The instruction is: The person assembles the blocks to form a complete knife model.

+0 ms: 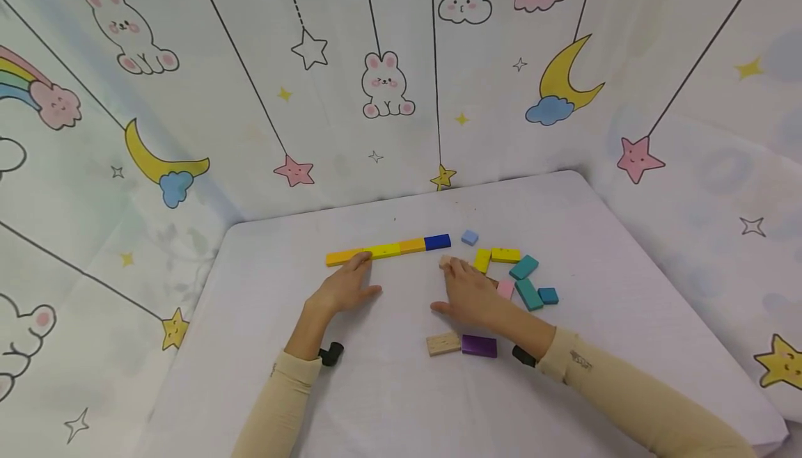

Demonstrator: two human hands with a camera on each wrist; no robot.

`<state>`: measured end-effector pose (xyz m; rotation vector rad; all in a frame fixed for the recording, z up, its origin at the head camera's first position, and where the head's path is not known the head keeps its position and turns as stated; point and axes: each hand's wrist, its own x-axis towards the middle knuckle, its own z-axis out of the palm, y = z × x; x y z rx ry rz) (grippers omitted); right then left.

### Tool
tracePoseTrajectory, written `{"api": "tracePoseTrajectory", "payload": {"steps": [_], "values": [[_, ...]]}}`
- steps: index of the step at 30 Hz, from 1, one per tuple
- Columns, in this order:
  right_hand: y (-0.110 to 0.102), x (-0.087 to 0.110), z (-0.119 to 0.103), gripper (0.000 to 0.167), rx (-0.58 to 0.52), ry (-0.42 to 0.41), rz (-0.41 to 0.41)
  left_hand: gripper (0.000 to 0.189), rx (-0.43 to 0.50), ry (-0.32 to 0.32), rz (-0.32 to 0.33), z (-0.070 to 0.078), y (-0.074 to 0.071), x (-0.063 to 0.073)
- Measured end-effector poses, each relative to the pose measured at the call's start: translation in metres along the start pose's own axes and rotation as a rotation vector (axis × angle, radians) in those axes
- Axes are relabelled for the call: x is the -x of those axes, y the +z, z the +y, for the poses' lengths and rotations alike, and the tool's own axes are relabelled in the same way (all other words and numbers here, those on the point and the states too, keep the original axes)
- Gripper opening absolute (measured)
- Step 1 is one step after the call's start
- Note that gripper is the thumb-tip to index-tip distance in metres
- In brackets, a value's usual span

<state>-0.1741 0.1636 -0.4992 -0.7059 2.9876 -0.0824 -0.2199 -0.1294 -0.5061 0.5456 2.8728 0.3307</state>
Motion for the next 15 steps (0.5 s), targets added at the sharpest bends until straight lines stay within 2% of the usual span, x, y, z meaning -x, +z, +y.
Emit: {"api": "tracePoseTrajectory", "payload": {"steps": [8, 15], "values": [[0.0007, -0.0056, 0.0019, 0.086, 0.026, -0.006, 0.013, 0.078, 0.001, -0.007, 0.006, 0.0008, 0.0008, -0.0001], [-0.004, -0.0059, 0.0048, 0.079, 0.067, -0.007, 0.064, 0.077, 0.001, -0.005, 0.008, 0.0018, -0.0012, 0.0001]]}}
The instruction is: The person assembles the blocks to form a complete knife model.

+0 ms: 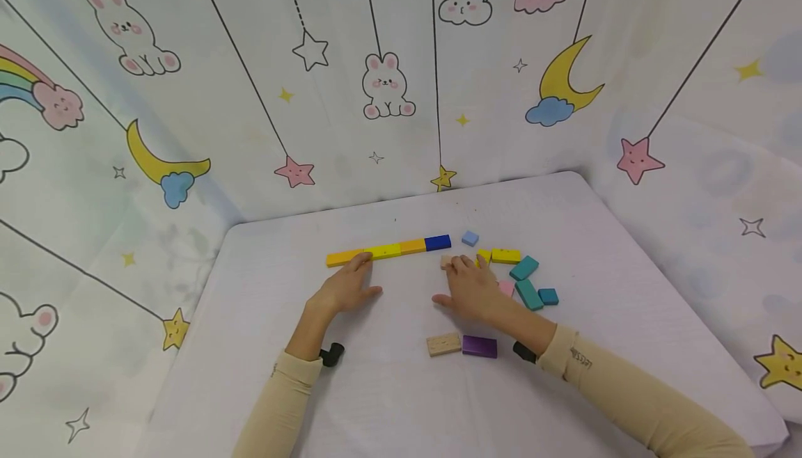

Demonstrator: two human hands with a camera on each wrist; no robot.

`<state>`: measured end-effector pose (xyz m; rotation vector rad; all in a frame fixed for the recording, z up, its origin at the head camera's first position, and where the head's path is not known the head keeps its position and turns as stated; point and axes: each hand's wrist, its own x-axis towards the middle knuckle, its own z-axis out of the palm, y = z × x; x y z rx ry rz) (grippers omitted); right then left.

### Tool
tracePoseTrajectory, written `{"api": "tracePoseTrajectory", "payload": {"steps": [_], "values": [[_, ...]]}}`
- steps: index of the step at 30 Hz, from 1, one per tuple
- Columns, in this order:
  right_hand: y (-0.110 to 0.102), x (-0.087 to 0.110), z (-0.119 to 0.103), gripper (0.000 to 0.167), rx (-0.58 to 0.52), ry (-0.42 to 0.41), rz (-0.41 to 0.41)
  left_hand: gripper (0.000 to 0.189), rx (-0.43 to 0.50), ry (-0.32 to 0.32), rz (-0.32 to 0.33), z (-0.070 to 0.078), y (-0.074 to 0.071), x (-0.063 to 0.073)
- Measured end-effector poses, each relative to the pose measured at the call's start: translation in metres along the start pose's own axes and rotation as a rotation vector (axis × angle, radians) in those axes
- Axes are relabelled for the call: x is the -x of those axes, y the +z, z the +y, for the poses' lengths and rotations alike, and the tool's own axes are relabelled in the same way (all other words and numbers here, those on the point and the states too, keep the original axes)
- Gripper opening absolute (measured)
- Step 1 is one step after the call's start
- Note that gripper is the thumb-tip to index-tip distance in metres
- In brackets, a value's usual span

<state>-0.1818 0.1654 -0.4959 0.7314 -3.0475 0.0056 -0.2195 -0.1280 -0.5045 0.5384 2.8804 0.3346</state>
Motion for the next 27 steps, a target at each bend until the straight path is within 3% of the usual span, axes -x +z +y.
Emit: {"api": "tracePoseTrajectory", "payload": {"steps": [27], "values": [[-0.005, -0.005, 0.019, 0.075, 0.02, 0.083, -0.026, 0.067, 0.02, 0.033, 0.016, -0.003, 0.001, -0.001]]}}
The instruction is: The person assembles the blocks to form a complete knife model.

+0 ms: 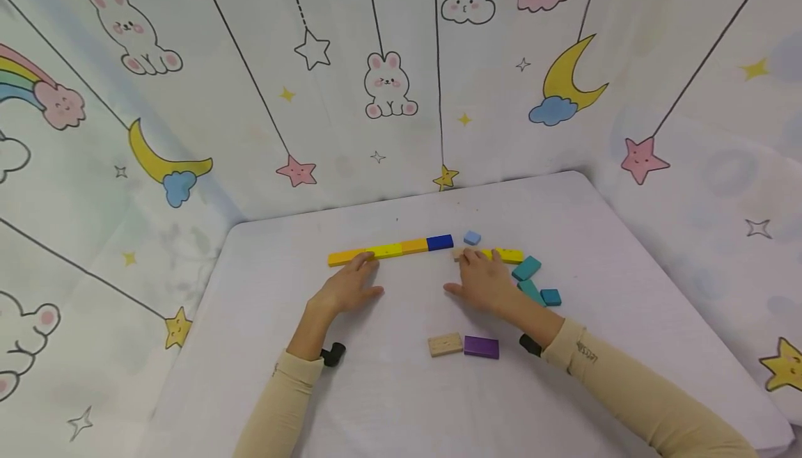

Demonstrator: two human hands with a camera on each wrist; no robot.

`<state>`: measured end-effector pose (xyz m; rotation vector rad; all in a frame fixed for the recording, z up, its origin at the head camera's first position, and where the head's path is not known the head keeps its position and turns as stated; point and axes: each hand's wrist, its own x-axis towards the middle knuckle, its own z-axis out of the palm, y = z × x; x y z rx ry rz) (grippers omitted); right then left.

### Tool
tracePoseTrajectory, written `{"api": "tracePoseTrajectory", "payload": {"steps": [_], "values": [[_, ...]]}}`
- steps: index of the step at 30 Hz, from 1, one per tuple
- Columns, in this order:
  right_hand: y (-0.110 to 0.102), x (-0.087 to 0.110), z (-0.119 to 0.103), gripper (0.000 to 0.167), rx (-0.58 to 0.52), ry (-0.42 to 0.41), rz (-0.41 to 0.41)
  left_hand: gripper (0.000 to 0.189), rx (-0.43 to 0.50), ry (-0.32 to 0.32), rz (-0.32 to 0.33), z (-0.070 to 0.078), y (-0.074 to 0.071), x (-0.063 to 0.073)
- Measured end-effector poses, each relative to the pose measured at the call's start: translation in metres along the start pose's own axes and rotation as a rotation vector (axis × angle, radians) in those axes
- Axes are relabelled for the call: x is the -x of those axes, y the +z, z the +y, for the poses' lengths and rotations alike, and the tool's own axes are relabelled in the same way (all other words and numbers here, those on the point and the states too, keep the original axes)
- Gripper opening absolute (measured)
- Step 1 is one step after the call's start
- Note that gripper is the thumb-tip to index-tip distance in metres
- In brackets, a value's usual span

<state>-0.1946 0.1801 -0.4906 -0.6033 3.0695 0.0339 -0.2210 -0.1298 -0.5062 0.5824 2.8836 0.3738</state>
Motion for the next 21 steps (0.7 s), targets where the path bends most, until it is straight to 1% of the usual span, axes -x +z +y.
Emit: {"api": "tracePoseTrajectory", "payload": {"steps": [8, 10, 17, 21], "values": [[0.006, -0.006, 0.01, 0.078, -0.004, 0.013, -0.014, 0.068, 0.008, 0.005, 0.005, -0.001, 0.002, -0.002], [0.007, -0.008, 0.012, 0.079, -0.023, 0.015, -0.013, 0.069, 0.01, 0.002, 0.001, -0.003, 0.004, -0.003], [0.007, -0.013, 0.017, 0.079, -0.005, 0.004, -0.01, 0.074, 0.017, -0.011, -0.016, -0.009, 0.01, -0.008], [0.009, -0.016, 0.02, 0.078, -0.026, 0.006, -0.019, 0.076, 0.016, -0.015, -0.014, -0.011, 0.012, -0.009]]}}
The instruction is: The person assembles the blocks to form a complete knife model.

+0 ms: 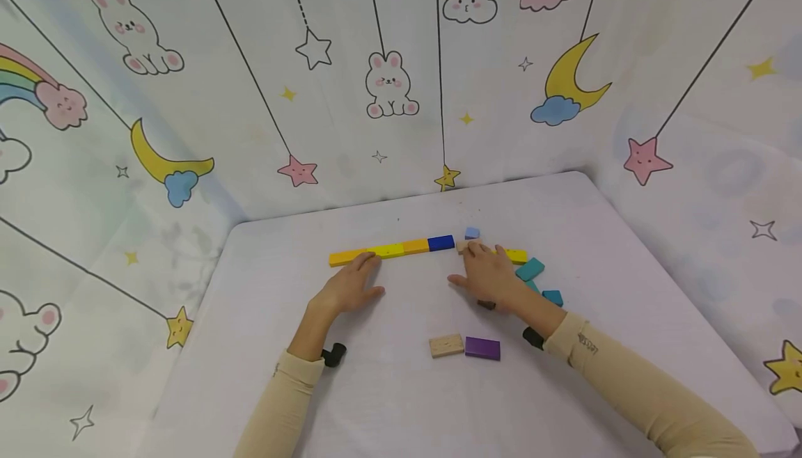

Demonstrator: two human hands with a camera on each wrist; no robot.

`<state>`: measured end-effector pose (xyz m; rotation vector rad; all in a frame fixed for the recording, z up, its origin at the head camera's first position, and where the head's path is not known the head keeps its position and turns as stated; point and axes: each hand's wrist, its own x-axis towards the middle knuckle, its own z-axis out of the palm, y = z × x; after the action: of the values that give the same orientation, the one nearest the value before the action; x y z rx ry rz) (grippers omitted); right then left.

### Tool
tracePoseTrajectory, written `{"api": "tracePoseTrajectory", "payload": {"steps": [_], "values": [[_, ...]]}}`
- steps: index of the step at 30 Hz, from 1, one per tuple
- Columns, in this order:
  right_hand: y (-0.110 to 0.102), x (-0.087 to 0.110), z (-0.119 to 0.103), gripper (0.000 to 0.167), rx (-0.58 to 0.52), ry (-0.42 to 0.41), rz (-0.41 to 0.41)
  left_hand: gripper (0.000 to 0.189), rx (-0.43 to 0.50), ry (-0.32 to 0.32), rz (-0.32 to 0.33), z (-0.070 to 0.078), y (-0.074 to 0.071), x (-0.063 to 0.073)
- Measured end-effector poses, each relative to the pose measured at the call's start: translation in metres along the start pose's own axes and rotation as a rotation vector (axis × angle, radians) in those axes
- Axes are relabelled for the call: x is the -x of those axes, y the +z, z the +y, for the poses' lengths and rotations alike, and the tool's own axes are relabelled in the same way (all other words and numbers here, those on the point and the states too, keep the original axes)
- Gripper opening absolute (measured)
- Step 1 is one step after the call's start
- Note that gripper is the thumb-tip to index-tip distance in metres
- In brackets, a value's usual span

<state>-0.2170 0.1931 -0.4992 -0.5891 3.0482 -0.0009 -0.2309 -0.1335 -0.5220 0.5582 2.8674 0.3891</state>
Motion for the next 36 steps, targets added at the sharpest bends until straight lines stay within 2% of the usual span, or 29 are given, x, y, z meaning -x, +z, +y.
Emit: {"api": "tracePoseTrajectory", "payload": {"steps": [11, 23, 36], "values": [[0.002, -0.008, 0.006, 0.075, -0.041, -0.003, -0.008, 0.075, -0.057, 0.022, 0.024, 0.003, -0.003, 0.003], [0.003, -0.013, 0.011, 0.071, -0.062, -0.002, -0.003, 0.071, -0.042, 0.017, 0.031, 0.011, -0.011, 0.01], [0.001, -0.016, 0.01, 0.072, -0.078, -0.011, 0.005, 0.076, -0.064, 0.011, 0.013, 0.002, -0.001, 0.001]]}}
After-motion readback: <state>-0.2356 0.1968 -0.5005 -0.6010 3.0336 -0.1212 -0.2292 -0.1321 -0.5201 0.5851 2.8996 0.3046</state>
